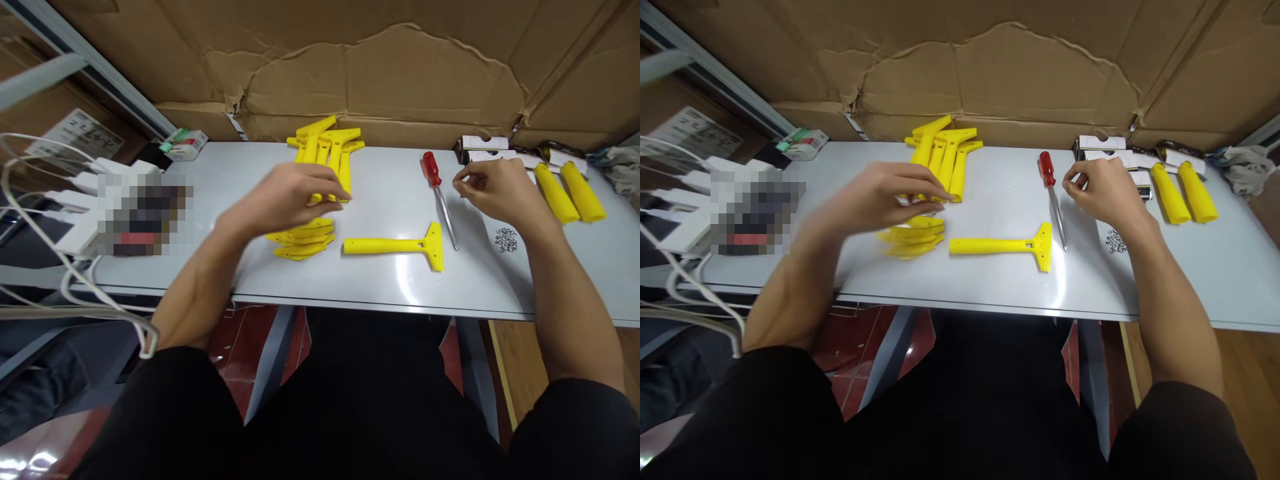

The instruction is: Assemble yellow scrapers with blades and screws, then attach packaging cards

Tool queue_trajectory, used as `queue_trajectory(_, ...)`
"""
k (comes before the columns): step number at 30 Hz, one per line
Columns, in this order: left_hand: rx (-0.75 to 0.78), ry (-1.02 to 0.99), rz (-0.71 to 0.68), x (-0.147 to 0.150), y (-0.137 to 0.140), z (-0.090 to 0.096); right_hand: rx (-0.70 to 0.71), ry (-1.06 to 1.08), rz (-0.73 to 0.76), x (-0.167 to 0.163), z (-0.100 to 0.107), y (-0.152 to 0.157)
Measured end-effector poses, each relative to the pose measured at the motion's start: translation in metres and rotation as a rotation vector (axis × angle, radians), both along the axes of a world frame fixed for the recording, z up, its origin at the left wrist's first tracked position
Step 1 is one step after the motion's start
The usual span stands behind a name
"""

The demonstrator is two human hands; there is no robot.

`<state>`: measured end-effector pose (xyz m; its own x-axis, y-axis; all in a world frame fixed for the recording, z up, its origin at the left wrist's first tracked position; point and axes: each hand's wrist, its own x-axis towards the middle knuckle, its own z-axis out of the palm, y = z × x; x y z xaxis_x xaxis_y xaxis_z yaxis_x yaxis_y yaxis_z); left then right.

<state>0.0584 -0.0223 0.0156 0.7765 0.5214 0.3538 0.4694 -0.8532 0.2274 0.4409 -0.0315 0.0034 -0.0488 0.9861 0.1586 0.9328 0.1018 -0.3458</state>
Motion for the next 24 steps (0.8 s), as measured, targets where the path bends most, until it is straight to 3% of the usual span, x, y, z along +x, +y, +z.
queue_trajectory(2,-0.119,0.057,0.012,-0.027,0.018,0.012,0.006,0.021,0.007,0.000,-0.001,0.001)
queue_trajectory(4,-0.090,0.139,0.113,-0.050,0.033,0.013,0.014,0.022,0.000,0.000,-0.002,0.002)
queue_trajectory(8,-0.004,0.314,0.316,-0.082,0.048,-0.003,0.061,0.042,-0.003,-0.002,-0.005,0.005)
queue_trajectory(16,-0.048,0.347,0.412,-0.089,0.058,-0.029,0.164,0.167,0.018,-0.008,-0.012,0.006)
queue_trajectory(24,-0.178,0.339,0.263,-0.104,0.084,-0.033,0.198,0.248,0.036,-0.011,-0.016,0.006)
